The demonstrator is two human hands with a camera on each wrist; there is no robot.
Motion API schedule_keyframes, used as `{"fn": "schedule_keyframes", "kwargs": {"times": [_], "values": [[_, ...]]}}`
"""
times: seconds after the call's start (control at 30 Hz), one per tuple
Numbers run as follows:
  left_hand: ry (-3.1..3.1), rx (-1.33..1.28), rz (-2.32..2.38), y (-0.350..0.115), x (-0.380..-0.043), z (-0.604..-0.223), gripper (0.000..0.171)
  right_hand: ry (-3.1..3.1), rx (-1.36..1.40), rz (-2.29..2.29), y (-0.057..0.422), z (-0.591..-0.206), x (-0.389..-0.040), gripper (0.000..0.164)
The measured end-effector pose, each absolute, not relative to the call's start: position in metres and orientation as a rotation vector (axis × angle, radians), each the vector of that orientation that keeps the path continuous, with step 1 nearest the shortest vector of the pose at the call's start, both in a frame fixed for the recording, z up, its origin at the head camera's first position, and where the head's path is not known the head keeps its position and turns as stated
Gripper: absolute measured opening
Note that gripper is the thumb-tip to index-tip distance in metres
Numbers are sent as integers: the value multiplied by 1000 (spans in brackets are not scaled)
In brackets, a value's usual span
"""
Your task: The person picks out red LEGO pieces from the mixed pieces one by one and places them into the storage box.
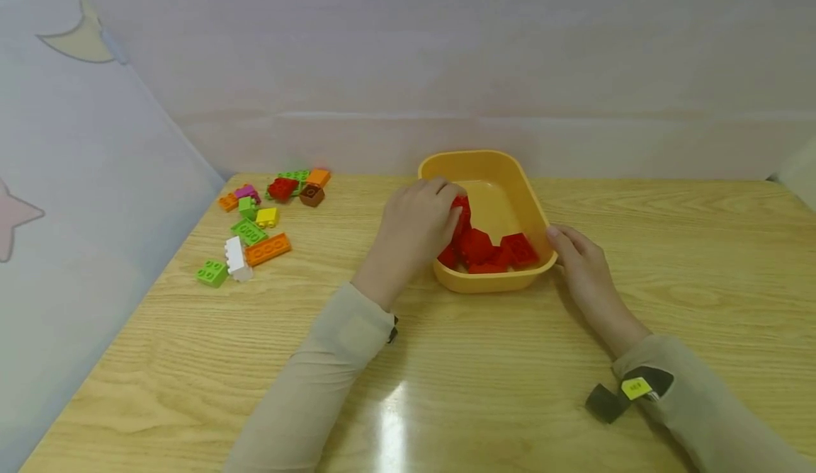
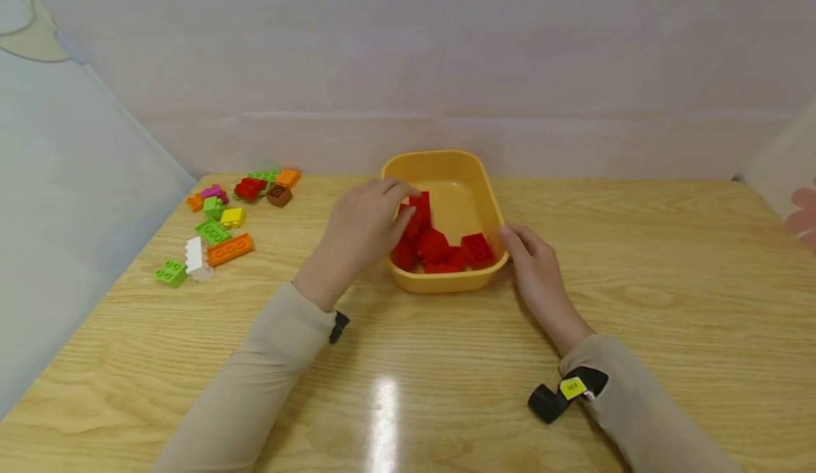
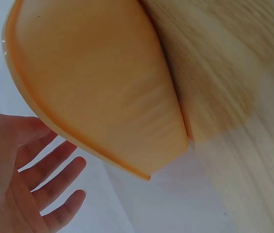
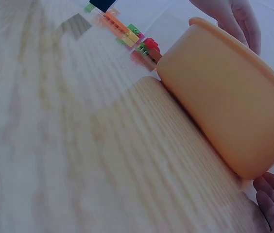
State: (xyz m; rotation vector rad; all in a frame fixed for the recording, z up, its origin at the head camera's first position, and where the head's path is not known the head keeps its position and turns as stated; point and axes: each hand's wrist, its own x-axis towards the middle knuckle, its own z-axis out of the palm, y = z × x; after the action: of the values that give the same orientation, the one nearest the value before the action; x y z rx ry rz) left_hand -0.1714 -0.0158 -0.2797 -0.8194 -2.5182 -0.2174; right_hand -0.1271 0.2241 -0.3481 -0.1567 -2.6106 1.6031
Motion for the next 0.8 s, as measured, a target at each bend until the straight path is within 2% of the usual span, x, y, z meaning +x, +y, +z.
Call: {"fn": "schedule_keyframes", "kwargs": {"times": [0.4, 0.8], "values": [[-2497, -779, -221, -23, -176, -277, 23, -2632, -176, 1588, 223, -348, -126, 65], [-2416, -864, -72, -83, -221, -270, 25, -2594, -165, 1579, 219, -346, -125, 63]]}}
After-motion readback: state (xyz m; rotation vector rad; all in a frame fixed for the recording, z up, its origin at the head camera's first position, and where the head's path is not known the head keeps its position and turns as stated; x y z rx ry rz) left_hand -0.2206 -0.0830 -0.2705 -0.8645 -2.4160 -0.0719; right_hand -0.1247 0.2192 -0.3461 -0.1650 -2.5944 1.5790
